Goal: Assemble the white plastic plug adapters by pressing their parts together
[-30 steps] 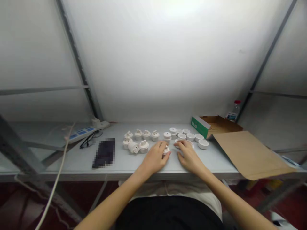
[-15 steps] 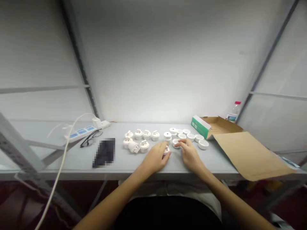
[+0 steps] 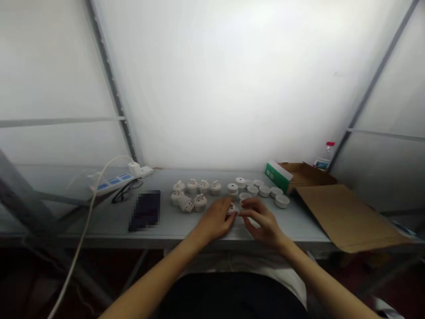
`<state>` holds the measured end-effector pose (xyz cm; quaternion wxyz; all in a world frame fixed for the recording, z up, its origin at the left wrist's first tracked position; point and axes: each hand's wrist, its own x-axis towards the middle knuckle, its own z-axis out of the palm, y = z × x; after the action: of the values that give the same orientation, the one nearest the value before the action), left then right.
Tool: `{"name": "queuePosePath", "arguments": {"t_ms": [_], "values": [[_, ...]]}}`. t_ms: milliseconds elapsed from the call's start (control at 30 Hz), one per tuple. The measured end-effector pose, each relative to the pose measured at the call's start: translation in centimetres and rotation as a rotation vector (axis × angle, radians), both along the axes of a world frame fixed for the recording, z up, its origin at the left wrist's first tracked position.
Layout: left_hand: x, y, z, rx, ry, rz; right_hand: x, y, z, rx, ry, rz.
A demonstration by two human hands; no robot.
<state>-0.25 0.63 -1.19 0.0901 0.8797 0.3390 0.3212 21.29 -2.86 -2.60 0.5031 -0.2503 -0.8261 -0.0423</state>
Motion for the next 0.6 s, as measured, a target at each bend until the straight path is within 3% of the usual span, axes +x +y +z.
{"name": "queuePosePath", "arguments": {"t_ms": [367,600], "values": [[-0.01,0.01,0.23,0.007,0.023,-0.123,0.2,-0.1,-0.31,-0.028,-0.03,0.131],[-0.04,-0.01,0.41,0.001,0.024,-0.135,0.28,-0.68,-0.13,-0.034,-0.005,0.11]]}}
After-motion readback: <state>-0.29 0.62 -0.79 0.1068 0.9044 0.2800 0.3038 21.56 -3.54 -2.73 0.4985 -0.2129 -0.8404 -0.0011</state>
